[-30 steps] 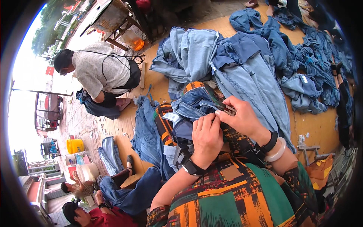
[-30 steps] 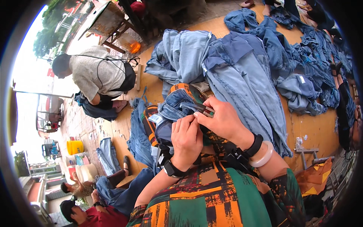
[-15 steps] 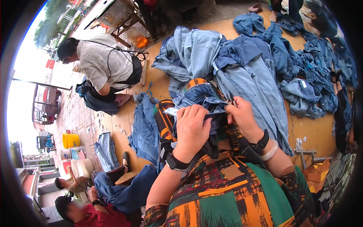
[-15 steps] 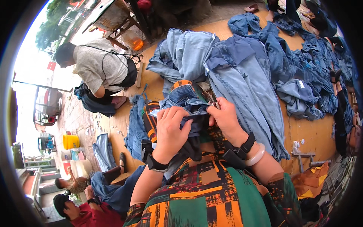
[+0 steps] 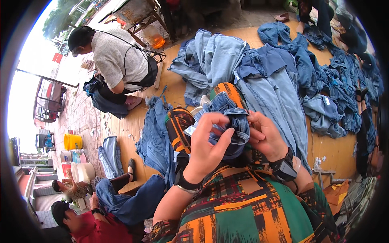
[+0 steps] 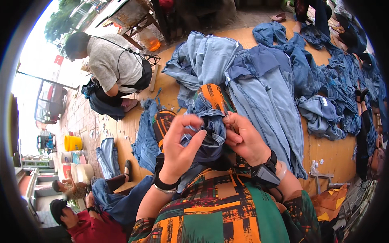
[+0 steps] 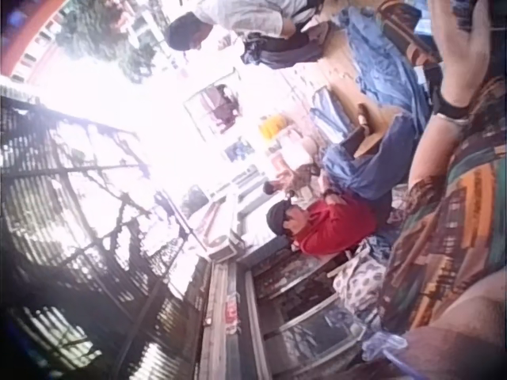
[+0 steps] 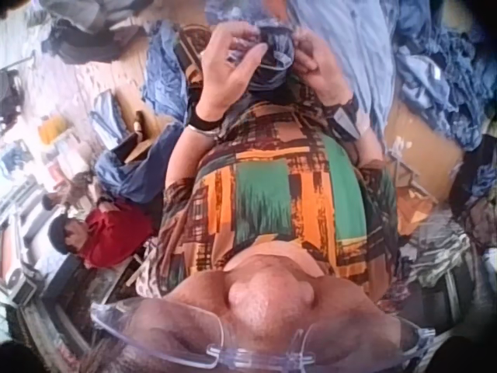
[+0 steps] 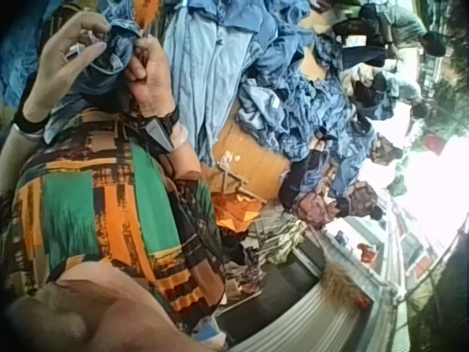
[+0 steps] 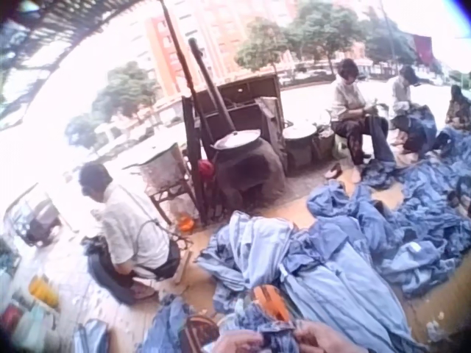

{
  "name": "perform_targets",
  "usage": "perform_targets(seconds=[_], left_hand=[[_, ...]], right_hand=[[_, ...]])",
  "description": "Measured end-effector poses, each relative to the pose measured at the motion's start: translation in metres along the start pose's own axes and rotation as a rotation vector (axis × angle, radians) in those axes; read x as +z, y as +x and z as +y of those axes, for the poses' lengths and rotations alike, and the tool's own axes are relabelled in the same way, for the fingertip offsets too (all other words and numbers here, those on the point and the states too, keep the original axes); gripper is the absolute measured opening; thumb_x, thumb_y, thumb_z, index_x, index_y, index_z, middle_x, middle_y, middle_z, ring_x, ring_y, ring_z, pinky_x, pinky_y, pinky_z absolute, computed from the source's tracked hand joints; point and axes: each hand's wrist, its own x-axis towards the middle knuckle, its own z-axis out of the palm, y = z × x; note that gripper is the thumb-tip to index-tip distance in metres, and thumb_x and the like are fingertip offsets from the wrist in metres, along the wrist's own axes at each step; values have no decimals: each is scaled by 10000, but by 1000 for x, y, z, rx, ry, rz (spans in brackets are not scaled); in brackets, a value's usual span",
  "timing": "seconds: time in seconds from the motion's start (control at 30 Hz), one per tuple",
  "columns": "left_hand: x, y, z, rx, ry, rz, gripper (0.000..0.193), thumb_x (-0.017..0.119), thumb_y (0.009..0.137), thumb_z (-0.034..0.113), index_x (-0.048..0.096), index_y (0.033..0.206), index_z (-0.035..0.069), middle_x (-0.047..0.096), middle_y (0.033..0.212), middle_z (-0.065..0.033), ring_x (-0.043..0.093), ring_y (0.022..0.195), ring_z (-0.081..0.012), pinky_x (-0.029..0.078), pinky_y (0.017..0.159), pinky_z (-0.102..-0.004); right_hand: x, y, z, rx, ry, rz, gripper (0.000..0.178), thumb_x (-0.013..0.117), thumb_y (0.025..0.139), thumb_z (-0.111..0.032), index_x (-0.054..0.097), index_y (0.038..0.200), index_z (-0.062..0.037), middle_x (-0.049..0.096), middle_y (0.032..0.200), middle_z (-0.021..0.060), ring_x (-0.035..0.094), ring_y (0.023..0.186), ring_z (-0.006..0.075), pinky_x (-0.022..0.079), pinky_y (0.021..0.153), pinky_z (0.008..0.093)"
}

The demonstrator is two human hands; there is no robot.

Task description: Trimming excess threads and applying brand labels to denim garments in a workshop.

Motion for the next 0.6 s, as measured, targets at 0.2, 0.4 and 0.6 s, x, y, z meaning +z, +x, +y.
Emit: perform_targets(seconds=[0.2, 0.4, 0.6], left_hand=[[-5, 31, -23, 252, 284, -49, 271, 660, 825, -18, 607, 1091, -20, 626, 1150, -120, 622, 1026, -252, 464, 904, -311], [-1, 38, -30, -249, -91, -260, 140, 638, 913, 84, 629, 1005, -21, 647, 920, -7, 581, 874, -90, 460, 805, -236], [-13, 49, -42, -422, -346, -344, 187, 592, 973, 185, 623, 972, 1, 597, 857, 47, 511, 792, -18, 424, 722, -193]], right_hand=[[3, -6, -1, 34, 24, 25, 216, 477, 903, -113, 530, 1109, -79, 593, 735, -44, 356, 394, 7, 285, 371, 166], [-3, -7, -4, 56, 71, 45, 253, 502, 890, -142, 535, 1135, -91, 599, 762, -48, 361, 399, 25, 289, 373, 173], [8, -6, -14, 59, -162, 25, 265, 582, 903, -195, 544, 1139, -81, 592, 775, -43, 357, 421, 15, 278, 391, 169]])
